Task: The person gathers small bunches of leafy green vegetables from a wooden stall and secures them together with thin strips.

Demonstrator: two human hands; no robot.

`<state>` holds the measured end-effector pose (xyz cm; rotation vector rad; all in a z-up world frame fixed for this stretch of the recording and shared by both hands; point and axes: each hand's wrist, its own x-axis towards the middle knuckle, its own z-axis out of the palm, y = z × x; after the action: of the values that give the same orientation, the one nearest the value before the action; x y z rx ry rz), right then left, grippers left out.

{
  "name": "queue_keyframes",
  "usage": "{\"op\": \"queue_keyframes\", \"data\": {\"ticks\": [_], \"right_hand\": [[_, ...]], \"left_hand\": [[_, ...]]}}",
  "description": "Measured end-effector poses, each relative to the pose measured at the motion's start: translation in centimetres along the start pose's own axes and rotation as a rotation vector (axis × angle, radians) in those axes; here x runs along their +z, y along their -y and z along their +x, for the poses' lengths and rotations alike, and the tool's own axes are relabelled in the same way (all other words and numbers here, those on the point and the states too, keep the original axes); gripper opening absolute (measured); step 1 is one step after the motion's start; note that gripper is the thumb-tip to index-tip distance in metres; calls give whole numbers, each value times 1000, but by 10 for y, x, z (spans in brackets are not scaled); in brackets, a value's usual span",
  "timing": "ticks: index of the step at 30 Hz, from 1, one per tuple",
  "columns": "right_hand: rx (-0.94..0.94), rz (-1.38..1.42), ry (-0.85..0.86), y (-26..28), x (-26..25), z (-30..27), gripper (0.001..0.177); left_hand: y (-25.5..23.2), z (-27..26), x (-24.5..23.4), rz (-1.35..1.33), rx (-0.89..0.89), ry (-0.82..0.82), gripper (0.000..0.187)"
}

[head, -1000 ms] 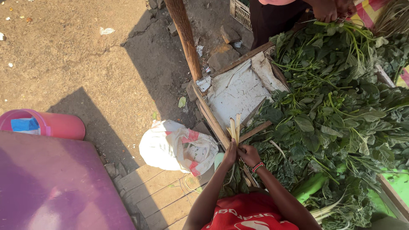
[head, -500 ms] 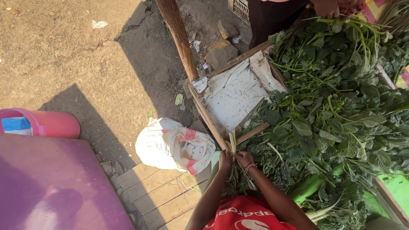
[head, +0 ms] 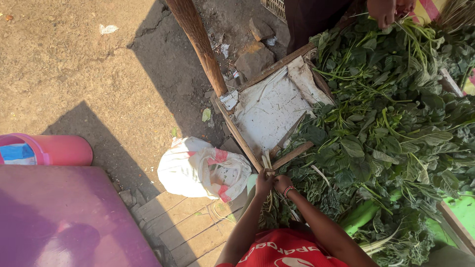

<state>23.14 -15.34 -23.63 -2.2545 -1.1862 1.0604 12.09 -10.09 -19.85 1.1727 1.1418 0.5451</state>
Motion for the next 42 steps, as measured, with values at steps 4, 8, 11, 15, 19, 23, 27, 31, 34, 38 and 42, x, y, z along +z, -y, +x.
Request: {"op": "queue_keyframes", "data": {"ticks": [4,8,11,15,19,23,27,31,34,38,42], "right_hand": [[78,-124,268,-13,-7,21,37],[202,-95,436,-16,-12,32,41],[43,-236,400,-14,-14,33,27],[42,-516,471,12,-39,21,20],[-74,-692,336,25,-52,18,15],[-61,-598,245,32,-65,17,13],[-67,-432,192,33,-77,13,23],[160,238,6,21,-100,8,39],[-37,733,-98,19,-87,-7,34],[-213,397,-63,30,-57,-22,34],[-270,437,-95,37,-44,-20,38]], "left_hand": [[1,-1,1,47,-42,98,27],[0,5,1,297,89,79,23],[-5,3,2,411,115,53,23],[-14,-5,6,323,110,120,30],[-19,-5,11,405,298,58,34],[-21,-3,10,480,266,91,28],[-18,-1,9,479,256,55,26],[-18,2,7,348,53,-7,25],[-14,1,3,265,12,-7,30],[-11,3,1,112,173,-15,30],[-7,2,0,64,158,-37,31]]}}
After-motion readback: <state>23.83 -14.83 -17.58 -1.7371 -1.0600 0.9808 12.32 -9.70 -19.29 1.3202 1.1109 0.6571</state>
